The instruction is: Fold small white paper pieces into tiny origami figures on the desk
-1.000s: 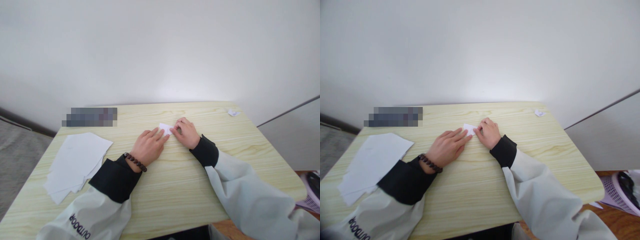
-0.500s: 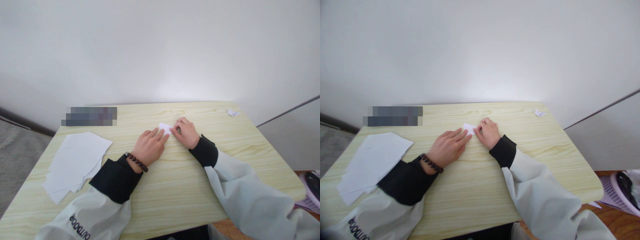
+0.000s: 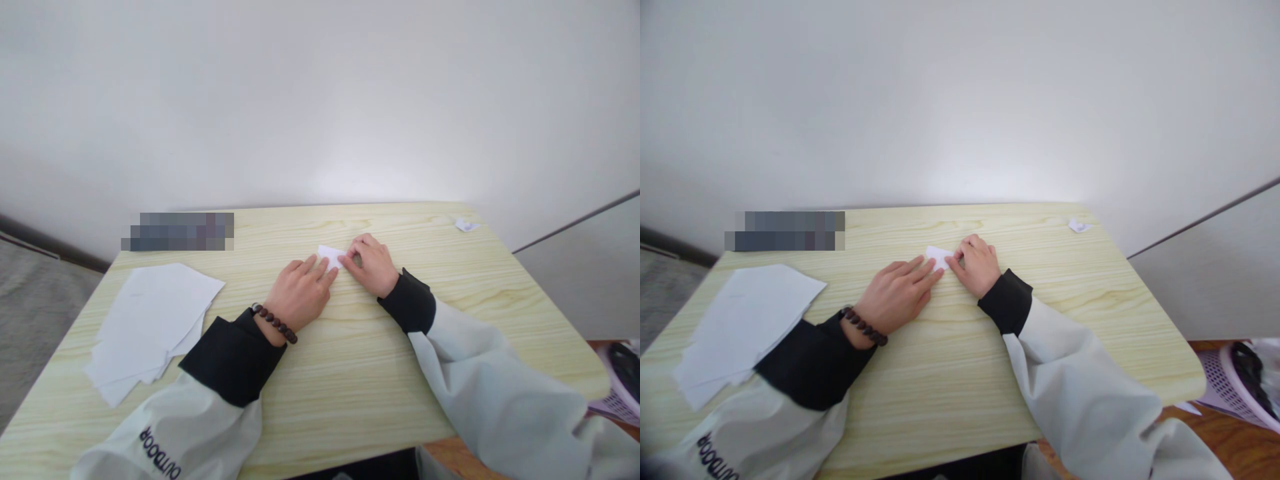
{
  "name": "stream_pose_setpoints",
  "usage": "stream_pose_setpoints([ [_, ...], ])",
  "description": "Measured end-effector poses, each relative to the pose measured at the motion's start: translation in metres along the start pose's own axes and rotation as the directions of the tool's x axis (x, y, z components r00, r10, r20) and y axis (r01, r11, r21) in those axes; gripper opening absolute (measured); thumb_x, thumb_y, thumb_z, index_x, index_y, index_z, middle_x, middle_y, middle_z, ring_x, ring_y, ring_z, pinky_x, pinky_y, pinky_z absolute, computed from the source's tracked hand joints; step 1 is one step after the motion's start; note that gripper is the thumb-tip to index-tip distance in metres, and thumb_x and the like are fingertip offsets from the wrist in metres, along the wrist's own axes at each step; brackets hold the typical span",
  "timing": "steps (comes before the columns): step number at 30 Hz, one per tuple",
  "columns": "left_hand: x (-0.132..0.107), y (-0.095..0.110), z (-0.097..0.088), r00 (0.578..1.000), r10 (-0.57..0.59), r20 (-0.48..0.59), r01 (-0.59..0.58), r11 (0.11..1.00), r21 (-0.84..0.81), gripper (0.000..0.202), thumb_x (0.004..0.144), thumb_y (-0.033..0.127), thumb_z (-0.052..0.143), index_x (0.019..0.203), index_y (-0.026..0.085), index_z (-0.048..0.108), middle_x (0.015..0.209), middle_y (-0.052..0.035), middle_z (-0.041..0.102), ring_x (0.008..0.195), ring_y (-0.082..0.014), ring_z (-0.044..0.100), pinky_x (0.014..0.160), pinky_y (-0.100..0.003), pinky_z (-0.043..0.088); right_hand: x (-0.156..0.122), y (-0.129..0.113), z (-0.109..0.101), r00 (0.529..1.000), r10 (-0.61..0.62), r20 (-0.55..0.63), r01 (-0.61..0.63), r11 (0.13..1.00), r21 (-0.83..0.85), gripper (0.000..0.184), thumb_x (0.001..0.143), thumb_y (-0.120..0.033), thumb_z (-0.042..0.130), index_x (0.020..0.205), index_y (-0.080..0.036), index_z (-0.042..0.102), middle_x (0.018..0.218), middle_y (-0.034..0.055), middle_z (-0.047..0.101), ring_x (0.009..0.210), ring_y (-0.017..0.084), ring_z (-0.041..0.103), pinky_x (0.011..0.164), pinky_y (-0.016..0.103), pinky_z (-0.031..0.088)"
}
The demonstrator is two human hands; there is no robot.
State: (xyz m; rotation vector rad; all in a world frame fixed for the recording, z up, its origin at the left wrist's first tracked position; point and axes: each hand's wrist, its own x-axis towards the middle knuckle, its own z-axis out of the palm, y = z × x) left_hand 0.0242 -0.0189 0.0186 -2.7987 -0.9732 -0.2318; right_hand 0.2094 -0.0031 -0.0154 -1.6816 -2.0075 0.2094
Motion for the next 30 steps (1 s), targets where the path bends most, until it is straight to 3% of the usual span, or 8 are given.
stream_pose_setpoints([
  [7,0.002,0.003,-0.001,0.999,-0.006,0.032,0.005,1.0,0.024,0.031,0.086,0.016,0.043,0.113,0.015,0.058,0.121,-0.0109,0.059,0.113,-0.0261,0.052,0.084,-0.039,0.048,0.0,-0.001,0.001,1.0,0.014,-0.015,-0.014,1.0,0.021,0.016,0.081,-0.035,0.055,0.077,-0.02,0.054,0.093,0.0057,0.055,0.094,0.021,0.053,0.078,0.036,0.036],
  [14,0.0,0.002,0.003,1.0,-0.008,-0.016,0.008,1.0,0.03,0.031,0.086,0.017,0.043,0.114,0.016,0.058,0.12,-0.0109,0.059,0.111,-0.0257,0.053,0.083,-0.039,0.048,-0.002,-0.001,-0.003,0.999,-0.043,-0.016,0.044,0.996,0.078,0.019,0.075,-0.034,0.06,0.085,-0.021,0.051,0.098,0.0065,0.052,0.094,0.022,0.052,0.079,0.037,0.039],
  [23,0.0,0.003,0.002,1.0,-0.015,-0.009,0.015,1.0,0.012,0.03,0.085,0.017,0.045,0.111,0.017,0.06,0.12,-0.0102,0.06,0.112,-0.0257,0.053,0.084,-0.039,0.048,0.004,0.01,-0.011,0.998,-0.021,0.065,0.004,0.97,0.244,0.019,0.072,-0.022,0.056,0.09,-0.019,0.049,0.096,0.0055,0.045,0.07,0.014,0.048,0.075,0.037,0.044],
  [30,0.0,0.003,0.002,1.0,-0.018,-0.007,0.018,0.999,0.032,0.03,0.086,0.017,0.044,0.111,0.017,0.06,0.12,-0.01,0.059,0.112,-0.0257,0.054,0.084,-0.039,0.048,0.004,0.013,-0.009,0.998,-0.032,0.048,0.017,0.959,0.282,0.018,0.072,-0.022,0.055,0.089,-0.02,0.048,0.094,0.0044,0.042,0.07,0.014,0.047,0.074,0.035,0.046],
])
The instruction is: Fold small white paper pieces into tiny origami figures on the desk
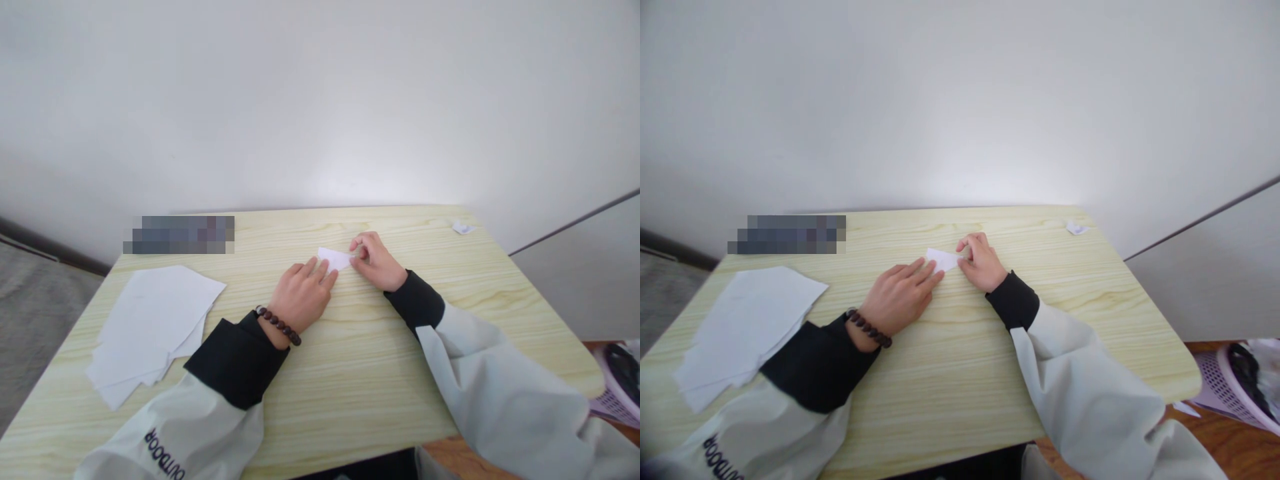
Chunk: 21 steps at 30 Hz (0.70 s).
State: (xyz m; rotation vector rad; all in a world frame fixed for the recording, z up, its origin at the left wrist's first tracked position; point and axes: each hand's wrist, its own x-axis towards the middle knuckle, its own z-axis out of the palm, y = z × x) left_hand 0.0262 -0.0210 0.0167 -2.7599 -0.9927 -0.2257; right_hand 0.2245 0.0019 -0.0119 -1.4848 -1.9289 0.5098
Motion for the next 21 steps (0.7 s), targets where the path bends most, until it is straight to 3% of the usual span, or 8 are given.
stream_pose_setpoints([
  [4,-0.001,0.0,0.003,1.0,0.005,-0.014,-0.005,1.0,0.017,0.032,0.086,0.016,0.042,0.113,0.016,0.059,0.12,-0.0103,0.059,0.111,-0.026,0.054,0.084,-0.039,0.048,-0.002,-0.007,0.005,1.0,0.012,-0.026,-0.015,0.992,-0.127,0.028,0.07,-0.035,0.064,0.089,-0.02,0.05,0.097,0.006,0.047,0.072,0.016,0.048,0.075,0.037,0.044],
  [9,-0.001,0.0,0.004,0.999,0.004,-0.041,-0.003,1.0,0.017,0.032,0.085,0.014,0.044,0.113,0.016,0.059,0.12,-0.0111,0.059,0.111,-0.0255,0.054,0.084,-0.038,0.048,-0.002,-0.013,0.005,0.999,0.039,-0.006,-0.04,0.986,-0.161,0.03,0.07,-0.036,0.064,0.091,-0.019,0.051,0.1,0.0073,0.049,0.076,0.017,0.05,0.076,0.038,0.043],
  [21,-0.002,0.0,0.003,0.998,0.01,-0.06,-0.011,1.0,-0.012,0.031,0.084,0.014,0.045,0.11,0.015,0.061,0.118,-0.0126,0.06,0.11,-0.0265,0.055,0.083,-0.04,0.049,0.004,-0.003,-0.008,0.992,0.071,0.102,-0.073,0.997,0.019,0.027,0.07,-0.016,0.054,0.095,-0.019,0.049,0.092,0.003,0.043,0.073,0.014,0.048,0.078,0.034,0.044],
])
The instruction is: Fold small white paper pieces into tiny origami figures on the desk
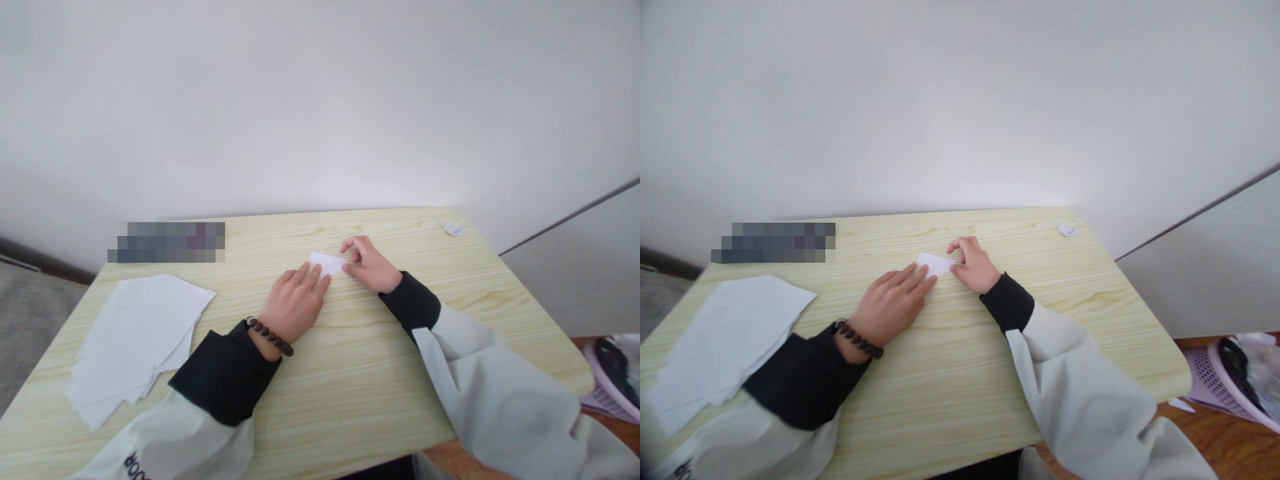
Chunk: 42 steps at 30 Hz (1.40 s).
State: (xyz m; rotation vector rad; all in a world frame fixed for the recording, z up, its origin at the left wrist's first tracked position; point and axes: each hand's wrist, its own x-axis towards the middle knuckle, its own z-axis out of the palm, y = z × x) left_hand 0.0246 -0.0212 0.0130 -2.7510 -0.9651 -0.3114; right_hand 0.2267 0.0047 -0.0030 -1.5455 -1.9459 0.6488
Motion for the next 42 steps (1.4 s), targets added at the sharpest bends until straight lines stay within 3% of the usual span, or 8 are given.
stream_pose_setpoints([
  [6,0.0,0.0,0.0,1.0,0.003,0.006,-0.003,0.999,0.032,0.031,0.085,0.014,0.044,0.111,0.016,0.06,0.119,-0.0107,0.06,0.11,-0.0256,0.055,0.084,-0.038,0.048,0.001,0.003,0.003,0.999,-0.011,-0.03,0.012,0.999,0.04,0.026,0.069,-0.013,0.053,0.094,-0.018,0.049,0.091,0.003,0.042,0.071,0.013,0.047,0.076,0.031,0.045],
  [11,0.0,0.001,0.0,1.0,-0.002,0.005,0.002,0.999,0.032,0.032,0.085,0.014,0.044,0.113,0.015,0.059,0.118,-0.0113,0.061,0.11,-0.0255,0.054,0.084,-0.038,0.048,-0.003,-0.007,0.014,0.992,0.009,-0.124,-0.025,0.991,-0.13,0.03,0.068,-0.035,0.066,0.089,-0.02,0.051,0.098,0.0052,0.047,0.076,0.017,0.049,0.08,0.04,0.043],
  [14,-0.001,0.001,0.001,1.0,0.001,-0.007,-0.001,1.0,0.016,0.032,0.084,0.013,0.045,0.112,0.015,0.06,0.118,-0.0119,0.06,0.11,-0.0258,0.054,0.085,-0.039,0.048,-0.004,-0.013,0.016,0.992,0.019,-0.122,-0.039,0.985,-0.168,0.029,0.069,-0.033,0.065,0.09,-0.02,0.052,0.101,0.0061,0.049,0.078,0.018,0.051,0.081,0.041,0.042],
  [25,0.0,-0.001,0.001,1.0,0.007,-0.021,-0.007,1.0,0.003,0.031,0.083,0.013,0.046,0.11,0.015,0.061,0.117,-0.0121,0.061,0.109,-0.0267,0.055,0.083,-0.04,0.049,-0.002,-0.002,0.004,1.0,-0.008,-0.019,0.007,0.998,-0.057,0.026,0.071,-0.014,0.054,0.096,-0.02,0.051,0.099,0.0045,0.046,0.075,0.014,0.051,0.08,0.035,0.044],
  [31,0.0,0.0,0.001,1.0,-0.004,-0.024,0.003,1.0,-0.027,0.033,0.083,0.012,0.047,0.113,0.015,0.06,0.116,-0.0131,0.061,0.109,-0.0265,0.055,0.084,-0.041,0.049,-0.004,-0.01,0.012,0.995,-0.011,-0.1,-0.007,0.986,-0.169,0.03,0.069,-0.035,0.065,0.093,-0.02,0.054,0.101,0.0059,0.049,0.08,0.018,0.052,0.079,0.037,0.044],
  [42,-0.001,0.0,0.002,1.0,-0.014,-0.014,0.013,1.0,-0.02,0.031,0.084,0.014,0.046,0.111,0.016,0.06,0.118,-0.0121,0.06,0.11,-0.0265,0.054,0.084,-0.041,0.048,-0.002,0.001,0.003,0.999,-0.04,-0.005,0.039,0.998,-0.048,0.026,0.072,-0.014,0.052,0.097,-0.02,0.052,0.1,0.0049,0.047,0.076,0.014,0.051,0.08,0.035,0.044],
])
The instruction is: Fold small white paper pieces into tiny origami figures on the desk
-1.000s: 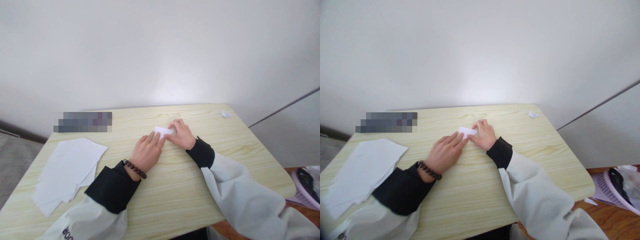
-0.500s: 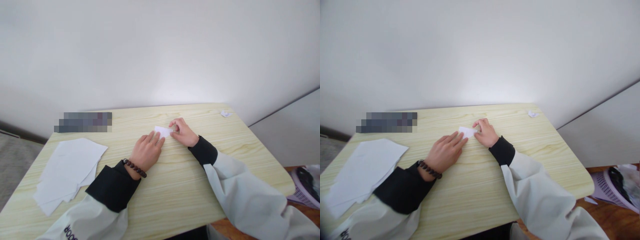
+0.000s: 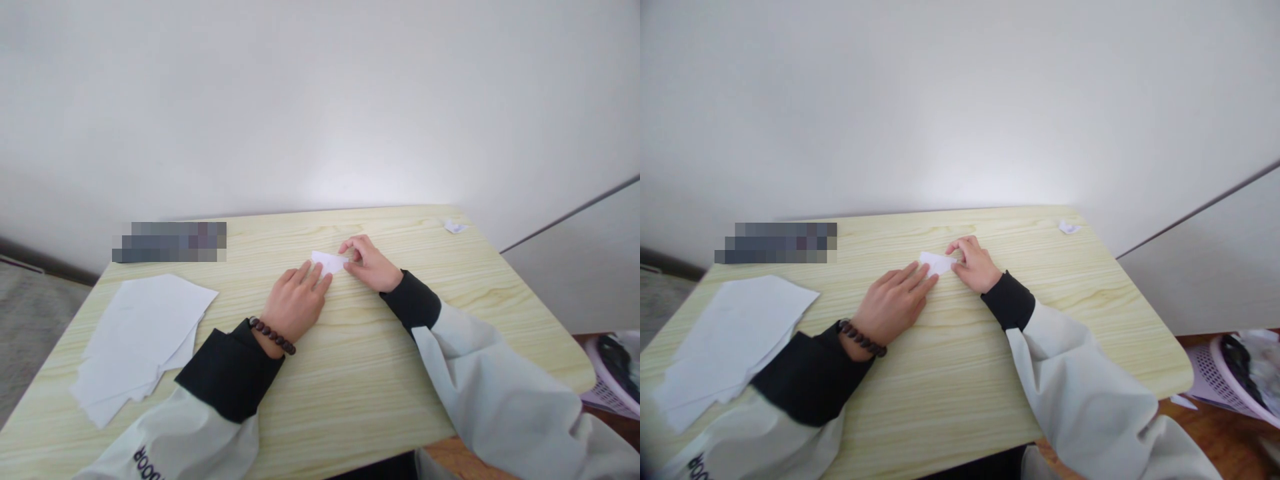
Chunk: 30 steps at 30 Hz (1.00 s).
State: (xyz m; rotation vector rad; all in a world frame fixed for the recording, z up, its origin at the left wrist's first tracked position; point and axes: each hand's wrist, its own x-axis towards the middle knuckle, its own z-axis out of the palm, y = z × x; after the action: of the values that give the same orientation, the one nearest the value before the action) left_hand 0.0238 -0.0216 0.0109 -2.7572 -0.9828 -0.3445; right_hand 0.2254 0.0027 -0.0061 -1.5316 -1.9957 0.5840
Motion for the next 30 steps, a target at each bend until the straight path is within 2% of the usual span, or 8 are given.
stream_pose_setpoints([
  [2,0.0,0.0,0.0,1.0,-0.008,-0.001,0.008,1.0,-0.005,0.031,0.083,0.014,0.046,0.111,0.016,0.06,0.118,-0.0114,0.06,0.111,-0.0264,0.054,0.085,-0.041,0.048,-0.001,-0.002,0.002,1.0,0.012,-0.016,-0.012,1.0,-0.023,0.023,0.073,-0.018,0.055,0.096,-0.019,0.053,0.099,0.0053,0.047,0.075,0.015,0.051,0.079,0.035,0.044],
  [4,-0.001,0.001,0.0,1.0,-0.023,-0.01,0.023,0.999,-0.025,0.032,0.082,0.014,0.047,0.112,0.017,0.06,0.119,-0.0113,0.059,0.112,-0.026,0.052,0.088,-0.04,0.047,-0.002,-0.006,0.006,0.999,0.025,-0.047,-0.028,0.997,-0.068,0.024,0.074,-0.028,0.06,0.095,-0.02,0.053,0.1,0.0058,0.049,0.078,0.017,0.052,0.079,0.036,0.044],
  [7,-0.001,0.0,-0.001,0.998,-0.055,-0.03,0.053,0.997,-0.062,0.035,0.08,0.012,0.049,0.113,0.018,0.059,0.119,-0.0106,0.058,0.114,-0.0255,0.05,0.092,-0.04,0.045,-0.003,-0.011,0.01,0.996,0.007,-0.086,-0.019,0.99,-0.141,0.029,0.072,-0.037,0.063,0.094,-0.02,0.054,0.102,0.0066,0.05,0.093,0.021,0.052,0.083,0.039,0.041],
  [10,-0.001,0.0,-0.001,0.997,-0.07,-0.036,0.066,0.994,-0.089,0.033,0.079,0.011,0.049,0.11,0.019,0.061,0.115,-0.0091,0.06,0.114,-0.0247,0.05,0.092,-0.039,0.045,-0.004,-0.012,0.01,0.997,0.002,-0.081,-0.014,0.99,-0.143,0.027,0.074,-0.034,0.062,0.096,-0.02,0.054,0.103,0.0066,0.051,0.093,0.021,0.052,0.082,0.038,0.041],
  [17,-0.001,-0.001,0.001,0.996,-0.09,-0.021,0.086,0.987,-0.139,0.032,0.081,0.013,0.047,0.109,0.019,0.061,0.11,-0.0084,0.061,0.111,-0.0247,0.052,0.091,-0.04,0.047,-0.005,-0.007,0.007,0.997,-0.025,-0.079,0.017,0.995,-0.102,0.021,0.078,-0.019,0.051,0.099,-0.019,0.054,0.102,0.0066,0.051,0.076,0.016,0.053,0.076,0.034,0.043],
  [19,-0.003,-0.001,0.002,0.994,-0.106,-0.028,0.1,0.984,-0.15,0.032,0.081,0.013,0.047,0.109,0.019,0.061,0.11,-0.0084,0.061,0.116,-0.026,0.049,0.092,-0.04,0.046,-0.006,-0.007,0.01,0.993,-0.043,-0.111,0.028,0.991,-0.132,0.021,0.08,-0.024,0.05,0.1,-0.018,0.054,0.102,0.0074,0.051,0.08,0.018,0.054,0.077,0.035,0.042],
  [22,-0.005,-0.003,0.003,0.994,-0.101,-0.046,0.093,0.983,-0.161,0.034,0.081,0.013,0.046,0.112,0.018,0.06,0.109,-0.0091,0.06,0.122,-0.0266,0.044,0.095,-0.04,0.045,-0.009,-0.009,0.015,0.984,-0.084,-0.156,0.052,0.978,-0.201,0.032,0.079,-0.04,0.056,0.102,-0.018,0.054,0.105,0.0087,0.052,0.096,0.023,0.052,0.083,0.038,0.04],
  [30,-0.007,-0.005,0.003,0.998,-0.036,-0.059,0.027,0.988,-0.152,0.034,0.081,0.01,0.046,0.113,0.016,0.058,0.113,-0.0093,0.06,0.112,-0.0243,0.053,0.095,-0.04,0.045,-0.01,-0.013,0.021,0.981,-0.075,-0.179,0.026,0.965,-0.26,0.036,0.077,-0.044,0.058,0.102,-0.019,0.054,0.106,0.0093,0.053,0.1,0.025,0.052,0.081,0.039,0.038],
])
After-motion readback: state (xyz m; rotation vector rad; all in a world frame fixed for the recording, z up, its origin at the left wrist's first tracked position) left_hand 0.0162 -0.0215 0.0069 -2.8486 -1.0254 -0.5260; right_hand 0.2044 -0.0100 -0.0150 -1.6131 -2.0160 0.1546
